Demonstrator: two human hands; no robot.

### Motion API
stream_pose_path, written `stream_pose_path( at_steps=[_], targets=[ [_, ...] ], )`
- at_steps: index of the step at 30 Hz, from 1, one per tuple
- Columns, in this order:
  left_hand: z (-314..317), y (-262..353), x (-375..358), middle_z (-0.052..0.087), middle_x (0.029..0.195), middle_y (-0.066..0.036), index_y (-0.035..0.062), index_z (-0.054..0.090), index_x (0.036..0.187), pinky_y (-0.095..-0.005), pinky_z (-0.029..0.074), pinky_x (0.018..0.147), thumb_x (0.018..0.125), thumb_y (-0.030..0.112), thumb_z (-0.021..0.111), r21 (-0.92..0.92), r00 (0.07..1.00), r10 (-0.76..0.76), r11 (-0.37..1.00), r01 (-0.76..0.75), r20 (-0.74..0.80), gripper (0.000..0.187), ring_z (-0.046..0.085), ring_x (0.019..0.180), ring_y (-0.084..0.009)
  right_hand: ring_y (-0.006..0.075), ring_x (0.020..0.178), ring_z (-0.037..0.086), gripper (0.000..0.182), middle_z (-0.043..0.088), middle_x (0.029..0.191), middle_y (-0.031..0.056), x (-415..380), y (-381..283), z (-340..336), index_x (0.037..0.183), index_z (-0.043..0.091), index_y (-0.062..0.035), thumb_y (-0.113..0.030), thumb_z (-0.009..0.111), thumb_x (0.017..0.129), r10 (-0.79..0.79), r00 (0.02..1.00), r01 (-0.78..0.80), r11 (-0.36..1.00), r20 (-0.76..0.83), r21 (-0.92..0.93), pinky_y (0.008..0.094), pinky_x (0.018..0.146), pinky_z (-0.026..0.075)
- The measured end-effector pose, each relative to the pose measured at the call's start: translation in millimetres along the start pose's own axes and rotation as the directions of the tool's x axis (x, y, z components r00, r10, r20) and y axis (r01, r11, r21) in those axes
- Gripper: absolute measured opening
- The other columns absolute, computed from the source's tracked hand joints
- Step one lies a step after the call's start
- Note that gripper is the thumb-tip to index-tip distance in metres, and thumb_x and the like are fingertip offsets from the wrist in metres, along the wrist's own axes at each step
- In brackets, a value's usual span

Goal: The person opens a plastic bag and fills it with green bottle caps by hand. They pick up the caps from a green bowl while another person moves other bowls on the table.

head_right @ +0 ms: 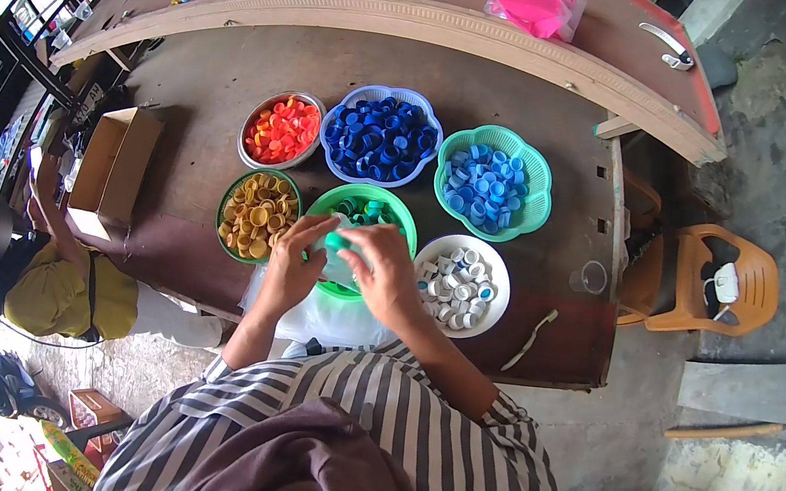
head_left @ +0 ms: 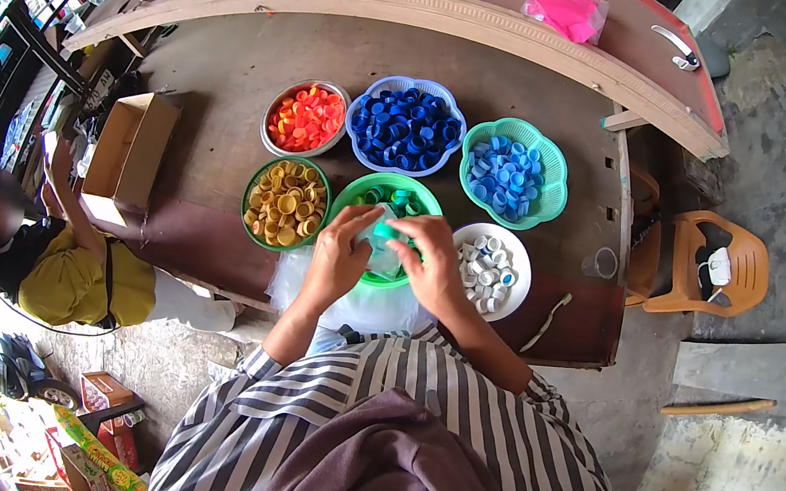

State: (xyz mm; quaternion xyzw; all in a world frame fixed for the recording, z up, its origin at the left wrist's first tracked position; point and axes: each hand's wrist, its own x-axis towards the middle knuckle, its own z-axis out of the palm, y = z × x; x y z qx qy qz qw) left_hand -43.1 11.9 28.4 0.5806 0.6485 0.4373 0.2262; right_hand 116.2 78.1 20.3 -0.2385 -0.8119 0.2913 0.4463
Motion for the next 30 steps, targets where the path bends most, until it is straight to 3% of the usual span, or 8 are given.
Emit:
stream_pose_path(
  at_steps=[3, 6, 8, 10, 15, 18, 28, 30],
  targets=[
    [4.0, 7.5, -2.4, 0.062, 0.118, -0.013, 0.0026, 0.063, 0.120, -0.0294, 0.050, 0.063, 0.074, -0.010, 0.045, -0.138, 0.999, -0.037, 0.990, 0.039, 0.022, 0.051, 0.062, 0.068, -0.0186, 0.0243, 0.099, 0.053, 0.029, 0.061, 0.101, 0.0041, -7.7, -6.8, 5.3, 0.109, 0.065, -0.0111, -0.011, 0.068, 0.080, 0.103, 0.971, -0.020, 0.932, 0.214, -0.361, 0.0386, 0.086, 0.041],
    [0.6, 8.4, -8.6, 0.062, 0.118, -0.013, 0.0030, 0.064, 0.119, -0.0295, 0.051, 0.060, 0.074, -0.010, 0.045, -0.180, 0.991, -0.108, 0.976, 0.122, 0.083, 0.051, 0.062, 0.066, -0.0185, 0.0244, 0.098, 0.053, 0.029, 0.061, 0.101, 0.0029, -8.9, -10.4, 1.6, 0.109, 0.067, -0.0119, -0.011, 0.068, 0.080, 0.108, 0.953, 0.017, 0.914, 0.285, -0.406, 0.0382, 0.086, 0.041],
    [-2.2, -2.3, -13.5, 0.062, 0.119, -0.013, 0.0037, 0.064, 0.119, -0.0286, 0.053, 0.058, 0.074, -0.010, 0.044, -0.143, 0.993, -0.092, 0.984, 0.102, 0.071, 0.051, 0.062, 0.064, -0.0175, 0.0230, 0.092, 0.056, 0.023, 0.062, 0.095, 0.0044, -5.6, 7.3, 0.5, 0.102, 0.071, -0.0105, -0.007, 0.069, 0.079, 0.038, 0.971, -0.007, 0.991, 0.238, -0.132, 0.0351, 0.083, 0.043],
    [-7.5, -9.3, -16.4, 0.061, 0.120, -0.012, 0.0040, 0.064, 0.120, -0.0270, 0.054, 0.054, 0.074, -0.010, 0.044, -0.132, 0.995, -0.095, 0.987, 0.096, 0.016, 0.051, 0.062, 0.064, -0.0168, 0.0239, 0.083, 0.058, 0.017, 0.062, 0.090, 0.0075, 4.1, 14.5, -6.1, 0.098, 0.070, -0.0071, -0.006, 0.069, 0.081, 0.213, 0.976, -0.216, 0.972, 0.048, 0.087, 0.0353, 0.077, 0.046],
    [-30.3, -16.1, -19.0, 0.060, 0.120, -0.012, 0.0034, 0.063, 0.121, -0.0259, 0.058, 0.056, 0.075, -0.011, 0.047, -0.209, 0.979, -0.189, 0.963, 0.170, -0.074, 0.051, 0.062, 0.074, -0.0149, 0.0269, 0.080, 0.059, 0.011, 0.062, 0.086, 0.0097, -23.5, 110.3, -6.8, 0.092, 0.069, -0.0072, -0.002, 0.064, 0.083, 0.404, 0.914, -0.407, 0.908, -0.047, -0.103, 0.0368, 0.075, 0.047],
    [-43.9, -16.8, -18.2, 0.060, 0.121, -0.012, 0.0016, 0.063, 0.120, -0.0251, 0.058, 0.054, 0.074, -0.010, 0.045, -0.274, 0.965, -0.209, 0.948, 0.160, -0.161, 0.051, 0.061, 0.076, -0.0138, 0.0289, 0.080, 0.057, 0.014, 0.062, 0.085, 0.0090, -43.4, 123.8, -0.6, 0.090, 0.070, -0.0084, 0.000, 0.063, 0.081, 0.313, 0.950, -0.291, 0.886, 0.002, -0.362, 0.0390, 0.075, 0.047],
    [-58.1, -20.8, -20.4, 0.060, 0.120, -0.007, 0.0024, 0.063, 0.122, -0.0228, 0.058, 0.055, 0.076, -0.007, 0.048, -0.346, 0.943, -0.316, 0.901, 0.262, -0.107, 0.049, 0.058, 0.074, -0.0092, 0.0253, 0.094, 0.052, 0.004, 0.060, 0.088, 0.0018, -68.6, 152.2, 35.2, 0.080, 0.069, -0.0101, -0.014, 0.069, 0.078, 0.287, 0.926, -0.056, 0.748, 0.246, -0.662, 0.0408, 0.081, 0.043],
    [-57.9, -22.7, -18.2, 0.059, 0.120, -0.007, 0.0023, 0.062, 0.122, -0.0224, 0.058, 0.055, 0.076, -0.006, 0.048, -0.347, 0.938, -0.330, 0.896, 0.276, -0.105, 0.049, 0.056, 0.073, -0.0084, 0.0226, 0.091, 0.056, 0.007, 0.064, 0.088, 0.0032, -66.2, 154.6, 35.5, 0.079, 0.069, -0.0089, -0.016, 0.070, 0.079, 0.480, 0.868, -0.376, 0.803, 0.129, -0.462, 0.0360, 0.079, 0.044]
  ],
)
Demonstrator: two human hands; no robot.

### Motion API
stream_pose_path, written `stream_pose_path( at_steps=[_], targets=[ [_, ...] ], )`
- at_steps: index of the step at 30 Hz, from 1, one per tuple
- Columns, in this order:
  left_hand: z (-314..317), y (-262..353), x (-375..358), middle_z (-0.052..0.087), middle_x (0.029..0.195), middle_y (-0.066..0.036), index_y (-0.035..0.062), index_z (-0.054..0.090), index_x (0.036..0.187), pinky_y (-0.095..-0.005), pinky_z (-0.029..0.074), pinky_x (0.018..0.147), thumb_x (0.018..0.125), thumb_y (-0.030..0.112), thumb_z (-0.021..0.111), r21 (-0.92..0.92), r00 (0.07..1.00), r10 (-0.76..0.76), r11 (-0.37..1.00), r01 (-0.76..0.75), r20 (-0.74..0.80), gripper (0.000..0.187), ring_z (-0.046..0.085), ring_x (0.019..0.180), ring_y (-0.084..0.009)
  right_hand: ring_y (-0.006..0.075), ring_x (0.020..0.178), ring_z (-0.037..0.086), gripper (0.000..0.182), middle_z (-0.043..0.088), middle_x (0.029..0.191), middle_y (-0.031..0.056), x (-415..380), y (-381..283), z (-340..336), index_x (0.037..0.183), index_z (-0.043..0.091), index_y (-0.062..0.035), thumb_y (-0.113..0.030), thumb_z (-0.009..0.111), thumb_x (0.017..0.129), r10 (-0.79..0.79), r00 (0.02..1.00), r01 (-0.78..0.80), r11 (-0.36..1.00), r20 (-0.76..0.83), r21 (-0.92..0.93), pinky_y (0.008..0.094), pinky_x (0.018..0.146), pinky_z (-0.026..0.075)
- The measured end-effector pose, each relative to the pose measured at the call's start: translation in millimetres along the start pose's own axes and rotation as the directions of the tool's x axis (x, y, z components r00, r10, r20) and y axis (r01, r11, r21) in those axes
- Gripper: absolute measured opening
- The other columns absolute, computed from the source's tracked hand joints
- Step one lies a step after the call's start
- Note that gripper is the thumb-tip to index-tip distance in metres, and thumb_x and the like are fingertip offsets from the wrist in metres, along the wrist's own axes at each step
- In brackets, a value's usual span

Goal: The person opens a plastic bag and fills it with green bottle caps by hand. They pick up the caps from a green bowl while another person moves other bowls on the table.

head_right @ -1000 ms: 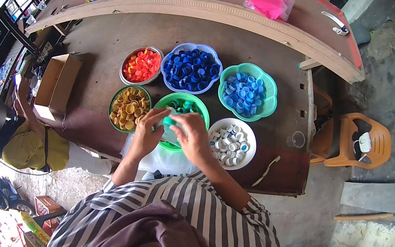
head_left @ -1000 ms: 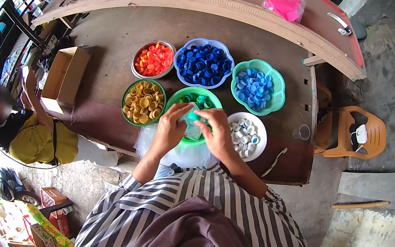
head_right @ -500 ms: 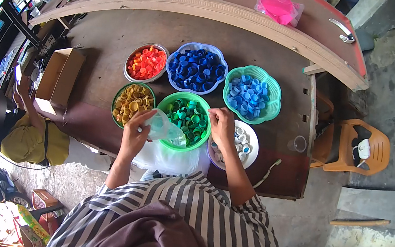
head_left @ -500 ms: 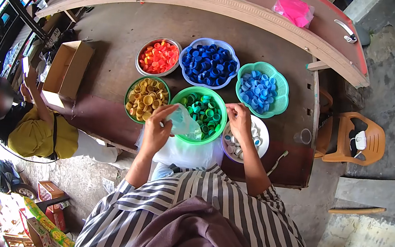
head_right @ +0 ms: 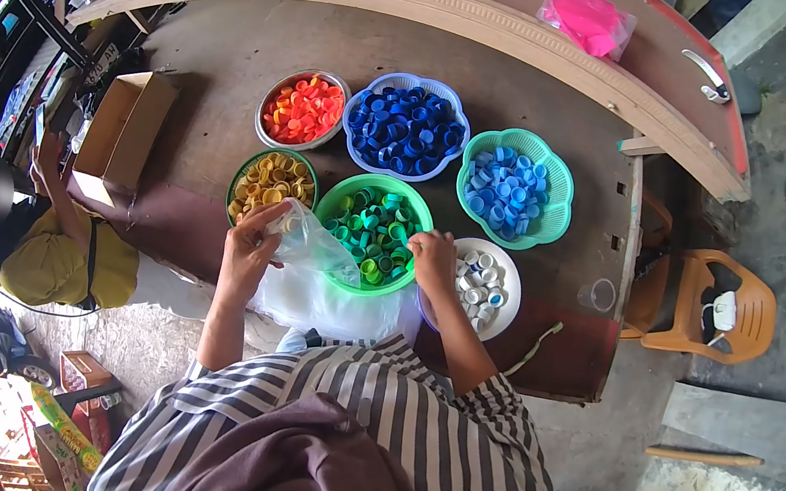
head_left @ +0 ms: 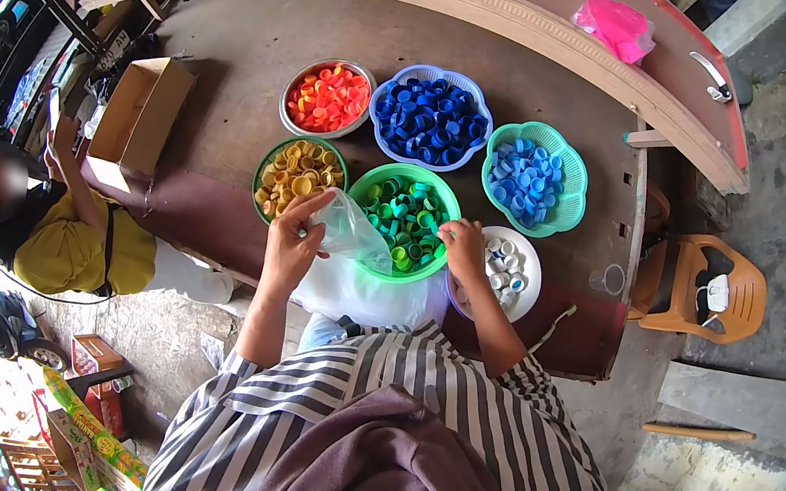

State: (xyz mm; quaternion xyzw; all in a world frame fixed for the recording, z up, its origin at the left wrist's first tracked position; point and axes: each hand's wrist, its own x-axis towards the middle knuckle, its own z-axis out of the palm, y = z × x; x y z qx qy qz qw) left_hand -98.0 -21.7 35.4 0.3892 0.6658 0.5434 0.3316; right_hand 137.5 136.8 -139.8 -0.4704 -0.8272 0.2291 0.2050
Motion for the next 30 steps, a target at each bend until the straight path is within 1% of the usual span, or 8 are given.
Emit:
stream_pose_path(
  at_steps=[1, 2, 4, 9, 14, 19, 23, 30],
  targets=[
    [0.3, -0.7, 1.1, 0.059, 0.121, -0.007, 0.0022, 0.062, 0.123, -0.0220, 0.057, 0.054, 0.077, -0.006, 0.049, 0.002, 1.000, -0.014, 1.000, 0.014, 0.004, 0.049, 0.055, 0.072, -0.0076, 0.0226, 0.091, 0.056, 0.007, 0.064, 0.088, 0.0032, 0.0, 2.4, -2.2, 0.079, 0.069, -0.0089, -0.016, 0.070, 0.079, -0.001, 1.000, 0.001, 1.000, 0.003, -0.001, 0.0360, 0.079, 0.044],
    [1.1, -2.0, 2.7, 0.059, 0.121, -0.007, 0.0022, 0.062, 0.123, -0.0220, 0.057, 0.054, 0.077, -0.006, 0.049, 0.000, 1.000, -0.017, 1.000, 0.017, 0.003, 0.049, 0.055, 0.072, -0.0076, 0.0192, 0.092, 0.058, 0.009, 0.065, 0.092, 0.0031, -0.5, 3.6, -9.7, 0.086, 0.068, -0.0090, -0.017, 0.070, 0.082, 0.163, 0.971, -0.222, 0.888, 0.174, 0.403, 0.0327, 0.081, 0.044],
    [2.6, -5.3, 7.4, 0.058, 0.121, -0.007, 0.0021, 0.061, 0.124, -0.0215, 0.057, 0.054, 0.077, -0.005, 0.049, -0.018, 1.000, -0.025, 1.000, 0.025, 0.005, 0.049, 0.053, 0.070, -0.0068, 0.0126, 0.092, 0.061, 0.014, 0.068, 0.098, 0.0027, -1.7, 6.1, -24.8, 0.099, 0.067, -0.0091, -0.019, 0.068, 0.089, 0.190, 0.781, -0.621, 0.143, 0.595, 0.770, 0.0261, 0.084, 0.043],
    [8.8, -18.0, 25.3, 0.058, 0.121, -0.007, 0.0014, 0.061, 0.124, -0.0224, 0.056, 0.056, 0.079, -0.004, 0.050, -0.058, 0.999, -0.040, 0.998, 0.040, 0.011, 0.047, 0.056, 0.074, -0.0082, 0.0120, 0.092, 0.061, 0.014, 0.067, 0.098, 0.0018, -12.8, 3.4, -43.3, 0.104, 0.064, -0.0081, -0.016, 0.064, 0.092, 0.061, 0.764, -0.630, -0.146, 0.643, 0.763, 0.0279, 0.084, 0.045],
    [11.9, -7.9, 45.6, 0.058, 0.120, -0.007, -0.0001, 0.061, 0.123, -0.0234, 0.056, 0.058, 0.082, -0.001, 0.050, 0.011, 0.995, -0.089, 0.996, 0.089, 0.040, 0.043, 0.058, 0.078, -0.0092, 0.0121, 0.090, 0.061, 0.015, 0.067, 0.097, 0.0028, -19.6, 2.9, -44.3, 0.103, 0.064, -0.0072, -0.016, 0.065, 0.091, 0.111, 0.761, -0.623, -0.151, 0.639, 0.768, 0.0275, 0.083, 0.045],
    [11.0, -23.0, 73.2, 0.061, 0.087, -0.004, 0.0007, 0.062, 0.123, -0.0230, 0.053, 0.055, 0.081, 0.002, 0.051, -0.020, 0.988, -0.153, 0.988, 0.154, 0.031, 0.043, 0.052, 0.057, -0.0066, 0.0109, 0.087, 0.061, 0.016, 0.068, 0.096, 0.0030, -21.9, 7.6, -33.6, 0.102, 0.064, -0.0075, -0.018, 0.066, 0.090, 0.183, 0.781, -0.606, -0.011, 0.597, 0.796, 0.0252, 0.080, 0.046],
    [7.7, -31.9, 82.8, 0.061, 0.085, -0.002, 0.0016, 0.062, 0.123, -0.0234, 0.053, 0.056, 0.081, 0.002, 0.051, -0.041, 0.979, -0.199, 0.979, 0.201, 0.044, 0.043, 0.052, 0.059, -0.0054, 0.0105, 0.087, 0.062, 0.016, 0.067, 0.095, 0.0016, -23.0, 3.6, -31.2, 0.102, 0.064, -0.0087, -0.019, 0.066, 0.091, 0.201, 0.768, -0.617, -0.020, 0.608, 0.787, 0.0257, 0.081, 0.046],
    [4.1, -4.9, 34.3, 0.063, 0.091, -0.003, 0.0027, 0.066, 0.113, -0.0235, 0.056, 0.062, 0.084, -0.004, 0.052, -0.211, 0.993, 0.022, 0.977, 0.003, 0.118, 0.033, 0.058, 0.074, -0.0075, 0.0084, 0.087, 0.060, 0.016, 0.064, 0.091, -0.0009, -25.3, 0.9, -23.9, 0.101, 0.062, -0.0058, -0.020, 0.062, 0.094, 0.282, 0.871, -0.483, 0.350, 0.402, 0.802, 0.0231, 0.079, 0.045]
  ],
)
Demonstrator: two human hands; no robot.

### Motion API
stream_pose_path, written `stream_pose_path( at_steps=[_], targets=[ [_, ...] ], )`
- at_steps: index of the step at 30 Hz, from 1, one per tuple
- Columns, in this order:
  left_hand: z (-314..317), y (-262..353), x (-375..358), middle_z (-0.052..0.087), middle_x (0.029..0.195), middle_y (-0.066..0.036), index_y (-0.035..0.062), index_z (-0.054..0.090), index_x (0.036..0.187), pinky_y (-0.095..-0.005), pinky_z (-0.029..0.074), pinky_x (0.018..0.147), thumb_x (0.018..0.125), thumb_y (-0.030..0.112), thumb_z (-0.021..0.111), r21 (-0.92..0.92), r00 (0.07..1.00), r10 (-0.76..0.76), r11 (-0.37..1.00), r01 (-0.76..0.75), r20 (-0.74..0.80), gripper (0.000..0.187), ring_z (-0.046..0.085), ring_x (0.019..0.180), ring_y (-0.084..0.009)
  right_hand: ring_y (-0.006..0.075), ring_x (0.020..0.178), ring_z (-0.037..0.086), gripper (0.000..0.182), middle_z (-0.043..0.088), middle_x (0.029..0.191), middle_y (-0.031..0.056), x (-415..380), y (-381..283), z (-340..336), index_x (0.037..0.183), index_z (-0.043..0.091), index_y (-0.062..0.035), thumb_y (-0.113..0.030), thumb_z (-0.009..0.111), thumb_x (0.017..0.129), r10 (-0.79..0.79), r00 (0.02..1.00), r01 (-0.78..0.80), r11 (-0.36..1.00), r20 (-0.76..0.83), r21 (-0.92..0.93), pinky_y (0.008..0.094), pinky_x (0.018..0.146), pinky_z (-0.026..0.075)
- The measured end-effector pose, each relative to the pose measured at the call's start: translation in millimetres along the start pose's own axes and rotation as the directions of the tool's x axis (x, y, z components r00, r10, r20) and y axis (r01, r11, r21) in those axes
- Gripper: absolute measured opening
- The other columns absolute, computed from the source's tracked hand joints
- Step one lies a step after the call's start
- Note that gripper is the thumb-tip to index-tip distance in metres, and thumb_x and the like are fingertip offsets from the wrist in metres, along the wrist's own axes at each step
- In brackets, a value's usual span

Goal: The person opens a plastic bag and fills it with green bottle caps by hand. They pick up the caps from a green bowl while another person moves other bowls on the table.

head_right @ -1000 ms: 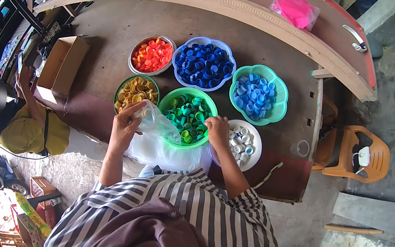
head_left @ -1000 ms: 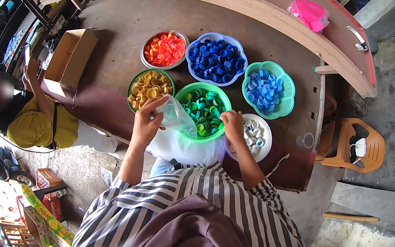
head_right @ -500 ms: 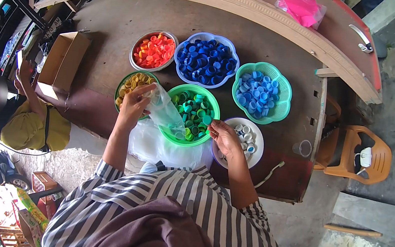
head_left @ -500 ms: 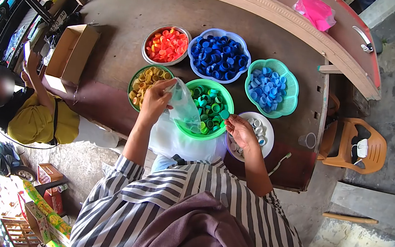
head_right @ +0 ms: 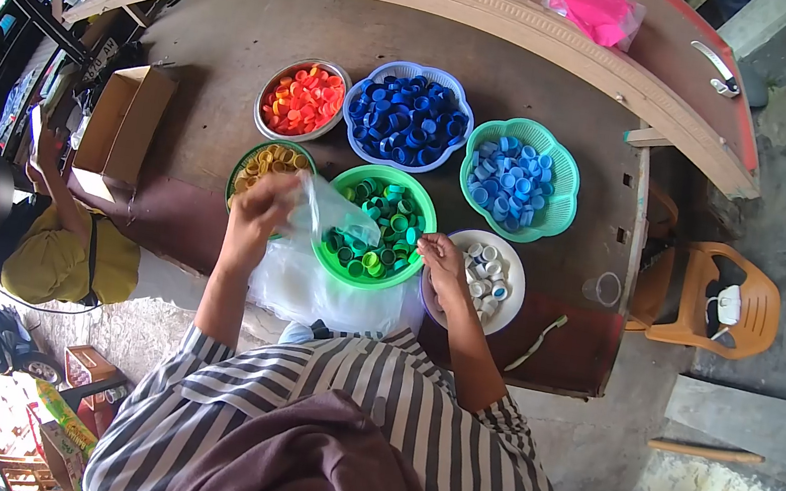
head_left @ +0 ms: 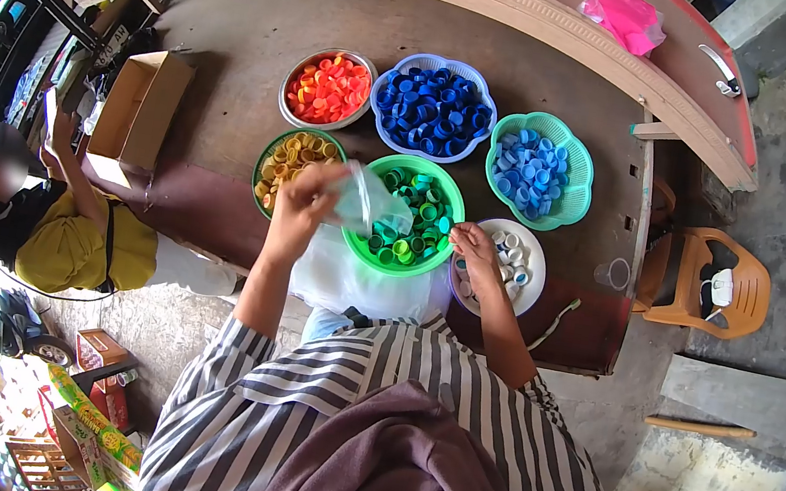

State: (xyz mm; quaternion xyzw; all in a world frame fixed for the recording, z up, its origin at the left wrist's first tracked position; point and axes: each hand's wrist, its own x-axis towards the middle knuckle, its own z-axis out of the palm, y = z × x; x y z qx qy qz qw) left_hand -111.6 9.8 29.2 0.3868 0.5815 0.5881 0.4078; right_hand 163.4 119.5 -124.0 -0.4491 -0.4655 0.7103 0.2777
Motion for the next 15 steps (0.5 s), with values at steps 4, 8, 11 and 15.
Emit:
stream_pose_path(
  at_steps=[4, 8, 11, 15],
  targets=[
    [-12.2, -44.9, -65.2, 0.068, 0.096, -0.006, 0.0011, 0.071, 0.089, -0.0256, 0.056, 0.072, 0.080, -0.014, 0.056, 0.056, 0.981, -0.112, 0.993, 0.104, 0.158, 0.023, 0.063, 0.085, -0.0126, 0.0070, 0.084, 0.058, 0.015, 0.063, 0.089, -0.0013, 6.4, 11.5, -11.7, 0.101, 0.061, -0.0043, -0.018, 0.061, 0.095, -0.064, 0.998, 0.064, 0.983, 0.005, -0.171, 0.0217, 0.074, 0.044],
    [-23.5, -103.1, -121.4, 0.071, 0.081, -0.005, 0.0013, 0.071, 0.084, -0.0244, 0.049, 0.072, 0.076, -0.006, 0.062, 0.355, 0.952, -0.254, 0.917, 0.181, 0.172, 0.014, 0.062, 0.077, -0.0088, 0.0065, 0.080, 0.056, 0.015, 0.062, 0.086, -0.0016, 3.5, 10.3, -6.0, 0.100, 0.061, -0.0038, -0.018, 0.061, 0.095, -0.091, 0.996, 0.086, 0.979, -0.018, -0.183, 0.0219, 0.073, 0.044],
    [-26.0, -125.9, -140.4, 0.070, 0.079, -0.004, 0.0019, 0.071, 0.083, -0.0240, 0.049, 0.072, 0.076, -0.005, 0.064, 0.308, 0.954, -0.276, 0.923, 0.230, 0.118, 0.012, 0.061, 0.075, -0.0083, 0.0066, 0.080, 0.056, 0.014, 0.062, 0.087, -0.0011, 5.5, 13.4, -4.6, 0.100, 0.061, -0.0037, -0.017, 0.061, 0.095, -0.096, 0.995, 0.093, 0.977, -0.007, -0.192, 0.0219, 0.073, 0.044],
    [-26.5, -136.8, -148.4, 0.070, 0.078, -0.003, 0.0024, 0.070, 0.082, -0.0246, 0.049, 0.072, 0.076, -0.002, 0.066, 0.364, 0.958, -0.277, 0.902, 0.232, 0.077, 0.010, 0.062, 0.075, -0.0093, 0.0068, 0.079, 0.056, 0.014, 0.062, 0.087, -0.0007, 3.1, 14.2, -1.4, 0.100, 0.061, -0.0031, -0.016, 0.061, 0.094, -0.096, 0.995, 0.094, 0.975, 0.001, -0.199, 0.0215, 0.073, 0.044]
  ],
)
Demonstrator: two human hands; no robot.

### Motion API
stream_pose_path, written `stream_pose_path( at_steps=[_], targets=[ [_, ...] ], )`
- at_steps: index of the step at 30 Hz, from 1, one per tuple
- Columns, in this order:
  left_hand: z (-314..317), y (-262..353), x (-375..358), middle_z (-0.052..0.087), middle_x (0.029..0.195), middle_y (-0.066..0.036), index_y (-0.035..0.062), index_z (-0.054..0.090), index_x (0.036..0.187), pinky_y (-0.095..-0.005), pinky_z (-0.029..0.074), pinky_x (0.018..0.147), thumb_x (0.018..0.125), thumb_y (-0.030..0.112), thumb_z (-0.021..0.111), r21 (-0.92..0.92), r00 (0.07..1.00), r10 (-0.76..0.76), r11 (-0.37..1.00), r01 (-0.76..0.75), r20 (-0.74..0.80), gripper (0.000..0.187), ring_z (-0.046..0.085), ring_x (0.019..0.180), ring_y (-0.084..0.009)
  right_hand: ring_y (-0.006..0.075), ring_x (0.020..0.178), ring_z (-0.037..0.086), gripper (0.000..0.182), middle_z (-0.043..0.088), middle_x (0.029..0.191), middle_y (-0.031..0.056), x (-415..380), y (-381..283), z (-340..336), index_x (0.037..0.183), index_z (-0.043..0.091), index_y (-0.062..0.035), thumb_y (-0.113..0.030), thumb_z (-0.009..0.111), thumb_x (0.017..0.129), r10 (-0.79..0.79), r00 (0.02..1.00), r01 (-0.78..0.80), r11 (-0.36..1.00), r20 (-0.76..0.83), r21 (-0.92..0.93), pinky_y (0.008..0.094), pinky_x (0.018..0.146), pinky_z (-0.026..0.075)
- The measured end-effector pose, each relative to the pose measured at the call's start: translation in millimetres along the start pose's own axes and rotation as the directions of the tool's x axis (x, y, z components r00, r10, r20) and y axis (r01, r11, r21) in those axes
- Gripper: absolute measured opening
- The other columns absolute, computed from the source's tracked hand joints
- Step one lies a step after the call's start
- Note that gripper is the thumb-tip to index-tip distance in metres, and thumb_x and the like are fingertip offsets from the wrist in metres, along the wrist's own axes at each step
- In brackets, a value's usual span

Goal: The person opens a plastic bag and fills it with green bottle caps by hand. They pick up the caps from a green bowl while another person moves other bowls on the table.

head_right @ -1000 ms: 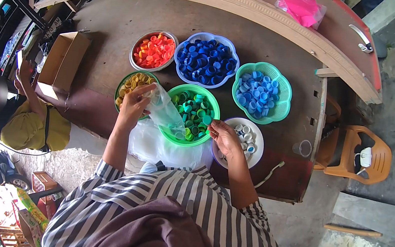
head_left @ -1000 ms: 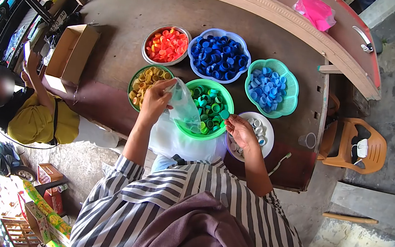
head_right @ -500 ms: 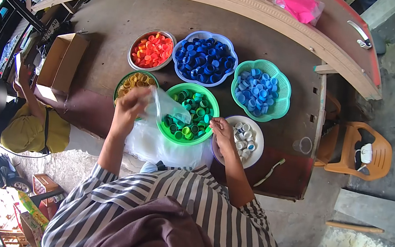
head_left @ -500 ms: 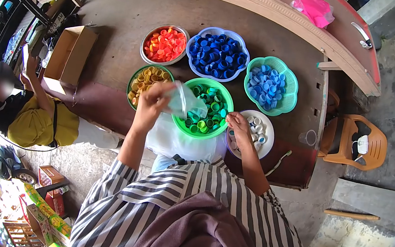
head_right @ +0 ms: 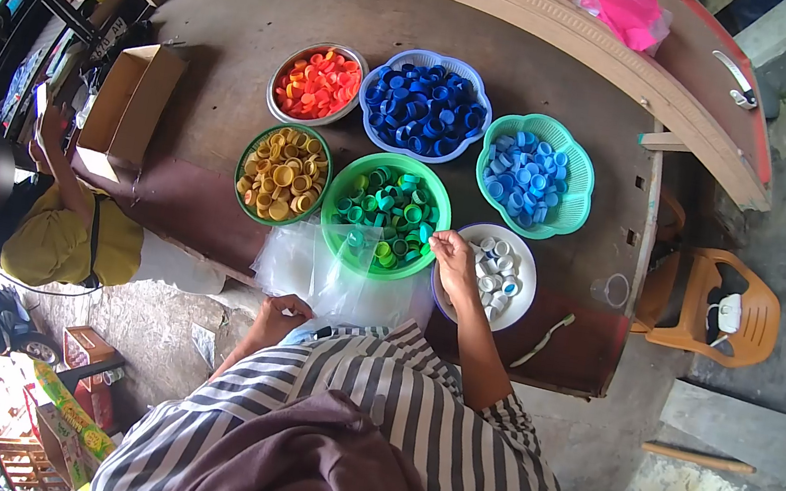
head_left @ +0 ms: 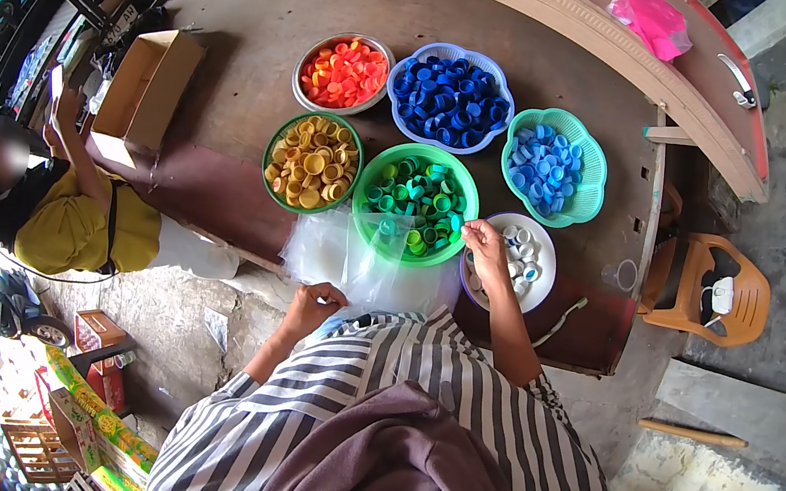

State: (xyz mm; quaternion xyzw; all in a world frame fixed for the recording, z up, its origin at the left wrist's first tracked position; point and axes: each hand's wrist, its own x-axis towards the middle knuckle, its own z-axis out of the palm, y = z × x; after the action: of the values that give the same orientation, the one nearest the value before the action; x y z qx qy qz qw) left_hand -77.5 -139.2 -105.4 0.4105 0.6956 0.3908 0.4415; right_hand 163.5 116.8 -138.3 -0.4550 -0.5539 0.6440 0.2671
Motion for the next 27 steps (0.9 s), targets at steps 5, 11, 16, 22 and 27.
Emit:
stream_pose_path(
  at_steps=[5, 11, 16, 22, 27],
  targets=[
    [2.8, -8.5, -0.3, 0.071, 0.078, -0.003, 0.0028, 0.071, 0.082, -0.0252, 0.049, 0.072, 0.076, -0.001, 0.067, 0.015, 1.000, 0.002, 1.000, -0.002, 0.003, 0.008, 0.063, 0.075, -0.0099, 0.0068, 0.078, 0.055, 0.014, 0.062, 0.086, -0.0004, -1.9, 1.0, 4.5, 0.100, 0.061, -0.0023, -0.015, 0.063, 0.093, 0.008, 1.000, -0.008, 1.000, 0.000, -0.006, 0.0212, 0.071, 0.044],
    [5.3, -18.9, 0.5, 0.071, 0.078, -0.004, 0.0026, 0.071, 0.081, -0.0258, 0.049, 0.072, 0.075, -0.001, 0.068, 0.001, 1.000, -0.021, 1.000, 0.021, -0.006, 0.007, 0.063, 0.074, -0.0107, 0.0082, 0.080, 0.058, 0.016, 0.065, 0.087, 0.0027, -1.2, 5.9, 9.1, 0.100, 0.062, 0.0011, -0.013, 0.064, 0.093, 0.011, 1.000, -0.011, 0.999, 0.002, -0.043, 0.0226, 0.074, 0.046],
    [3.8, -20.3, 3.5, 0.071, 0.078, -0.004, 0.0023, 0.071, 0.082, -0.0255, 0.050, 0.071, 0.076, -0.003, 0.068, -0.008, 1.000, 0.009, 1.000, -0.009, -0.020, 0.008, 0.063, 0.074, -0.0103, 0.0105, 0.080, 0.059, 0.017, 0.066, 0.089, 0.0045, 0.6, 13.1, 11.6, 0.100, 0.064, 0.0002, -0.014, 0.065, 0.091, -0.032, 0.999, 0.031, 0.993, -0.002, -0.118, 0.0242, 0.073, 0.048],
    [-1.4, 33.3, 19.4, 0.070, 0.086, -0.006, 0.0005, 0.070, 0.087, -0.0246, 0.051, 0.071, 0.081, -0.008, 0.063, -0.286, 0.998, 0.021, 0.958, -0.035, -0.053, 0.012, 0.063, 0.079, -0.0102, 0.0190, 0.087, 0.065, 0.025, 0.068, 0.096, 0.0090, -3.6, -2.7, 15.4, 0.103, 0.067, -0.0017, -0.024, 0.064, 0.092, -0.161, 0.987, 0.150, 0.901, 0.009, -0.407, 0.0304, 0.074, 0.052],
    [-13.6, 118.2, 39.0, 0.067, 0.095, -0.008, -0.0004, 0.070, 0.088, -0.0252, 0.052, 0.075, 0.081, -0.013, 0.062, -0.397, 0.979, 0.201, 0.895, -0.203, -0.046, 0.016, 0.064, 0.088, -0.0135, 0.0198, 0.089, 0.067, 0.059, 0.069, 0.098, 0.0102, -6.2, -32.0, 29.2, 0.110, 0.063, 0.0002, -0.055, 0.048, 0.095, 0.380, 0.876, -0.380, 0.923, 0.297, -0.062, 0.0291, 0.074, 0.053]
  ],
)
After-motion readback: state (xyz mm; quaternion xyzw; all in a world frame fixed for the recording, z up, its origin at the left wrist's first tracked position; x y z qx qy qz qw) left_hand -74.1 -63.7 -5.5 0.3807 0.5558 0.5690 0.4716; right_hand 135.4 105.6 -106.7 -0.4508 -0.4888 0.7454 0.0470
